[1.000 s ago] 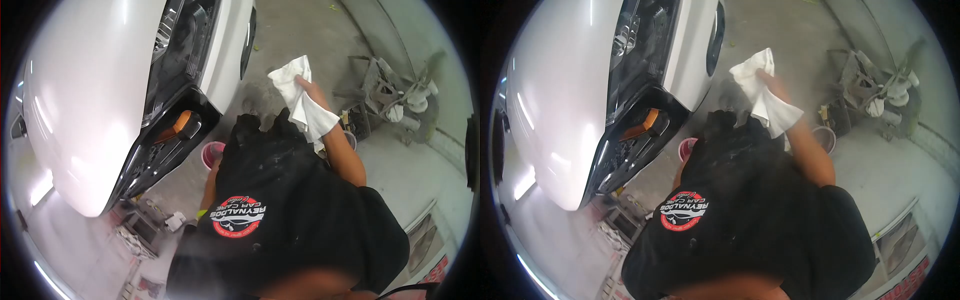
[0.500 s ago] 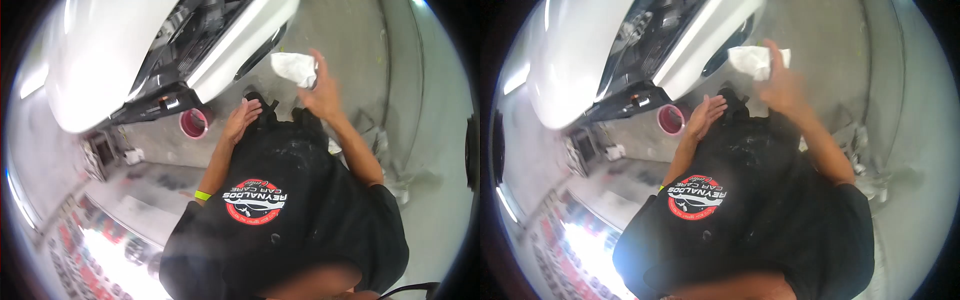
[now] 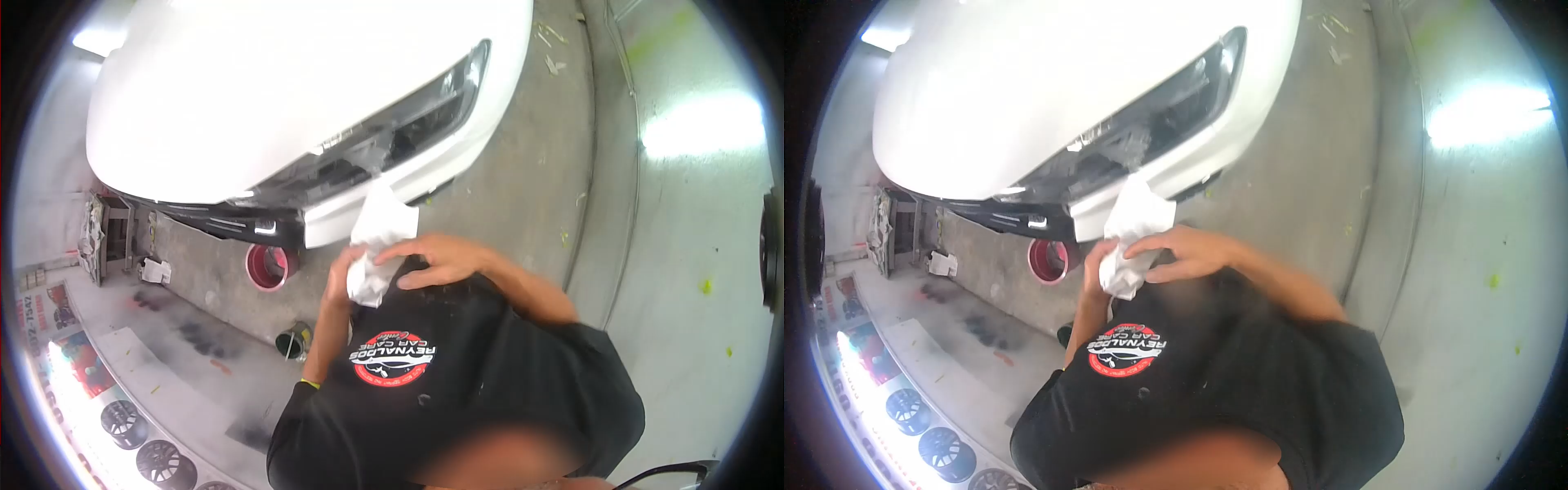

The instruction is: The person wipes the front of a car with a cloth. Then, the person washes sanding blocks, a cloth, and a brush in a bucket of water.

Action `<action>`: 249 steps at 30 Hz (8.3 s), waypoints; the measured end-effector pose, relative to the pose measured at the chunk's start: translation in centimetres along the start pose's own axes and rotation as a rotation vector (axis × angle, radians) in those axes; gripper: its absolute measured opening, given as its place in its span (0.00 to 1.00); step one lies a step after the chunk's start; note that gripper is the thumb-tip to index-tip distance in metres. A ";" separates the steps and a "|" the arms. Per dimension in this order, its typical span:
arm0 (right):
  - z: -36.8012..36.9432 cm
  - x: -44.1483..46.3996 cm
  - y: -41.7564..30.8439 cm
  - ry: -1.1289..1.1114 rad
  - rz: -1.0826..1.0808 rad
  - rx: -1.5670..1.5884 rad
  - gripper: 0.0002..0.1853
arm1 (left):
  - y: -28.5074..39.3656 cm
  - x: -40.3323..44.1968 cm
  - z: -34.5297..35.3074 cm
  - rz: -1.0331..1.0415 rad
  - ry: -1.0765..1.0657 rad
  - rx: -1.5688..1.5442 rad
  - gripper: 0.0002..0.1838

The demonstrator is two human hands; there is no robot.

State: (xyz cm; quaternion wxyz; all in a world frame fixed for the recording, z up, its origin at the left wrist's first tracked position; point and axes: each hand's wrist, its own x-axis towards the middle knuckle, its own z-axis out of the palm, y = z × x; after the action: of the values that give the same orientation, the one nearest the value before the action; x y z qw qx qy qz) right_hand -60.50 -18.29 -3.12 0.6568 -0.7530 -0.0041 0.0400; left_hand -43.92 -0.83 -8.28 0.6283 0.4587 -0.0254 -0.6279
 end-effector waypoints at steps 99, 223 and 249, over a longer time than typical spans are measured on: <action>-20.6 -24.7 25.2 1.042 0.368 -0.753 0.18 | 34.5 20.6 27.4 1.521 0.924 1.083 0.21; -35.0 -18.4 -15.9 0.742 -0.557 -0.993 0.14 | 10.8 9.0 39.3 0.690 -0.019 1.413 0.23; -35.5 -19.0 -23.3 0.377 -0.145 -0.793 0.20 | 18.3 4.5 40.5 1.603 -0.017 0.935 0.13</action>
State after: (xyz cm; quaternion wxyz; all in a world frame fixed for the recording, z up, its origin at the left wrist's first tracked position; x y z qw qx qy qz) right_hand -76.00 -51.30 25.78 0.3075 -0.9386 0.0479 -0.1489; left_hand -53.59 -30.37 23.78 0.6255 0.5062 -0.5901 0.0649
